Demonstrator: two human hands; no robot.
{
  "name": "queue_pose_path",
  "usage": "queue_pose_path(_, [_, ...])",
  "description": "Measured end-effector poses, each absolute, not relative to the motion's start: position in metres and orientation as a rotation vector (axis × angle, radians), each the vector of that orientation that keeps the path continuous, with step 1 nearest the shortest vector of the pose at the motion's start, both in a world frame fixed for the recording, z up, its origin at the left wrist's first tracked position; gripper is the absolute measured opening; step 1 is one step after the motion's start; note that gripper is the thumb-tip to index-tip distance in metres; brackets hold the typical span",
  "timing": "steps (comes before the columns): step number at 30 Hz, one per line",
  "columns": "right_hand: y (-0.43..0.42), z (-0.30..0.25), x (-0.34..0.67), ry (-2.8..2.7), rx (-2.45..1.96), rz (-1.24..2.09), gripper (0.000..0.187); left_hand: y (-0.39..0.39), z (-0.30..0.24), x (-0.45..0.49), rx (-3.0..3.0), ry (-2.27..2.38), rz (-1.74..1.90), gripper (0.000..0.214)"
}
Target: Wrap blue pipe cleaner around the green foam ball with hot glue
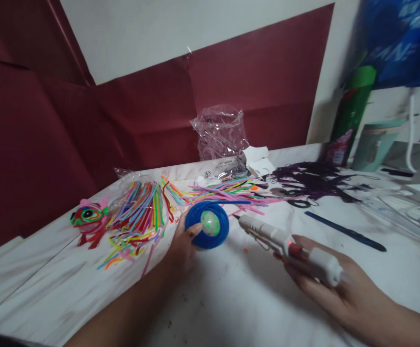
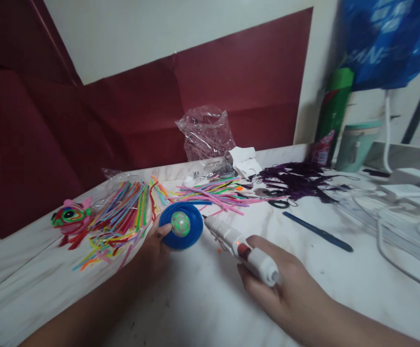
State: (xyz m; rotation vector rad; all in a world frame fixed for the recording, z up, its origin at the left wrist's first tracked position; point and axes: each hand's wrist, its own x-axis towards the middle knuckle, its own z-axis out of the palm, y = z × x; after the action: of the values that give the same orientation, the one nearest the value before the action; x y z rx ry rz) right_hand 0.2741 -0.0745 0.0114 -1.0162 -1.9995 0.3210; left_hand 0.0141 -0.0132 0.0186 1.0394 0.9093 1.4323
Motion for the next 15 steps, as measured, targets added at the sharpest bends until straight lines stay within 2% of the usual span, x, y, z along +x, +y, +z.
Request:
queue_pose_path(4, [-0.057, -0.002, 0.277, -2.164, -1.177, -0.031, 0.006, -0.011, 0.021, 0.009, 1.028, 0.946, 1.433, 0.073])
queue_pose_path(8, [-0.047, -0.016, 0.276, -2.386, -1.160, -0.302, 0.006, -0.009, 0.013, 0.009, 1.026, 0.913, 1.421, 0.079])
queue_pose_path(15, [-0.046, -0.016, 0.276, -2.522, -1.215, -0.261, 0.017, -0.016, 0.016, 0.013, 1.031, 0.920, 1.434, 0.087])
